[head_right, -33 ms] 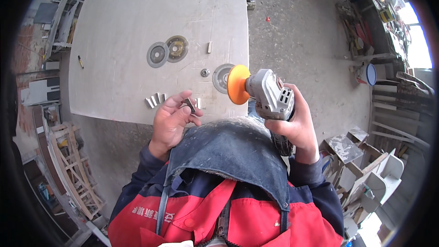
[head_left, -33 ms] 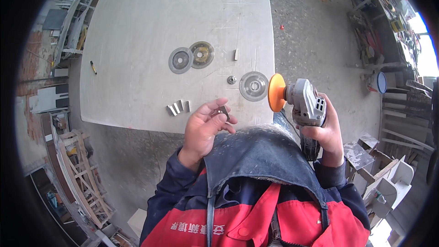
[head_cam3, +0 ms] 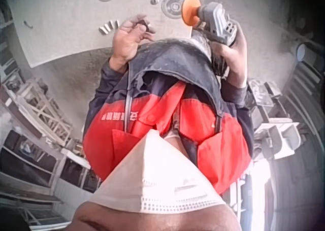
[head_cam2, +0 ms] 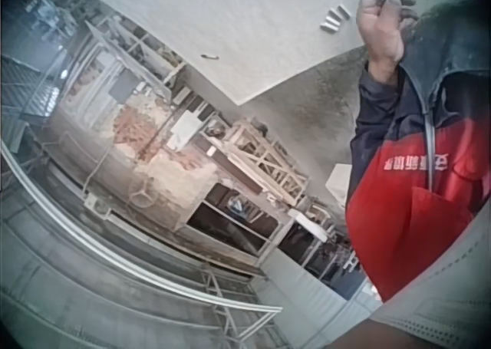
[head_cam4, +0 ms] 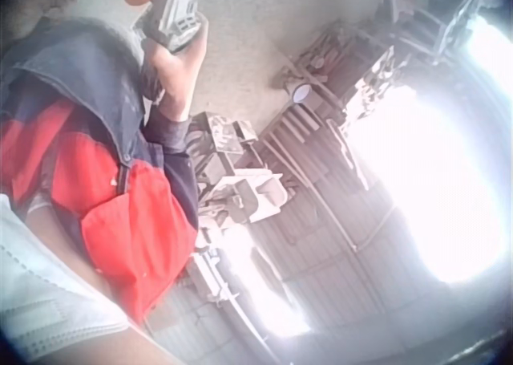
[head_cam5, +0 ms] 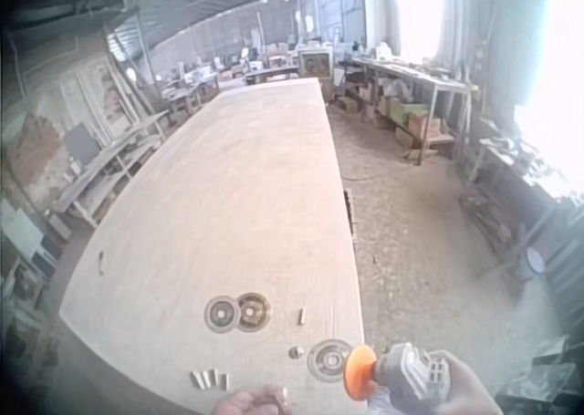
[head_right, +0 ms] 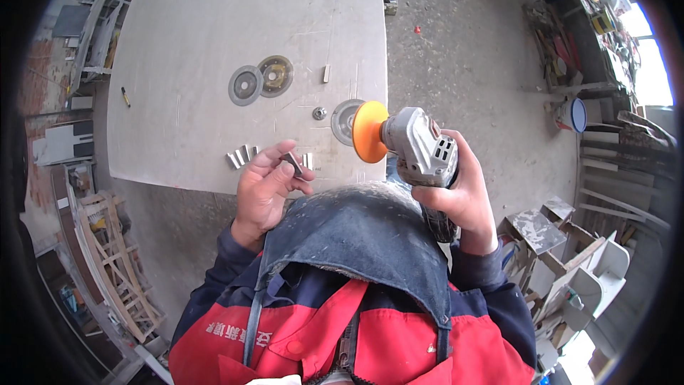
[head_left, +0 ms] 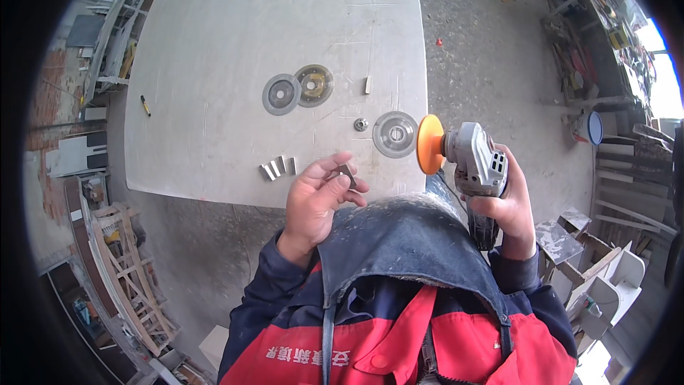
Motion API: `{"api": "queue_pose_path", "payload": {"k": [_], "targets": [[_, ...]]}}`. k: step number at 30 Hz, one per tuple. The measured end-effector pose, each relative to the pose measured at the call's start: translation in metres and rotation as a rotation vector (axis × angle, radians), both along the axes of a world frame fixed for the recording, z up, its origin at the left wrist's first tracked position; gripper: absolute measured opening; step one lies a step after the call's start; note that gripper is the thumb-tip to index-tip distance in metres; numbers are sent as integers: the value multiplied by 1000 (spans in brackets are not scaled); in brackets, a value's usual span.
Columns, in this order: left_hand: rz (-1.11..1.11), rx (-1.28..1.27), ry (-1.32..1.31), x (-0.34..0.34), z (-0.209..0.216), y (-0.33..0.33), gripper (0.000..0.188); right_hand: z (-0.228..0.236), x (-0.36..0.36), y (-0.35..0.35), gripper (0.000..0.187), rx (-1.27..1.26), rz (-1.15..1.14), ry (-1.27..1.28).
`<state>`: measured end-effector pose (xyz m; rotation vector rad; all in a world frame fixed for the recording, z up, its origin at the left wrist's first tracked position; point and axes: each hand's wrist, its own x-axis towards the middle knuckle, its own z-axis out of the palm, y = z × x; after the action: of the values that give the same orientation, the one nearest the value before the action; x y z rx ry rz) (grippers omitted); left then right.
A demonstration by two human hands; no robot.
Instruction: The person uses an angle grinder to grind the edges of small rectangular metal pieces. They switch between a white grinding disc and an orange polishing disc, handling each piece individually and placing them back on the workbench.
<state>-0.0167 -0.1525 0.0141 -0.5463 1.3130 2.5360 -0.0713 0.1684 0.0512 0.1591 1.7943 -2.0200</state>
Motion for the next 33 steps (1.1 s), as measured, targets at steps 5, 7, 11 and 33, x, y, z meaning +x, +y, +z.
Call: {"api": "queue_pose_path", "payload": {"k": [5,7,11,33], "targets": [[112,-108,113,-9,13,7,35,9,-5,-7,83,-11,60,0],[126,-164,161,-13,16,7,34,16,-7,-13,82,1,102,15],[149,-227,197,-20,31,15,30,26,-12,-25,79,9,186,65],[164,-522,317,-16,41,20,23,27,-20,-30,84,151,397,156]]}}
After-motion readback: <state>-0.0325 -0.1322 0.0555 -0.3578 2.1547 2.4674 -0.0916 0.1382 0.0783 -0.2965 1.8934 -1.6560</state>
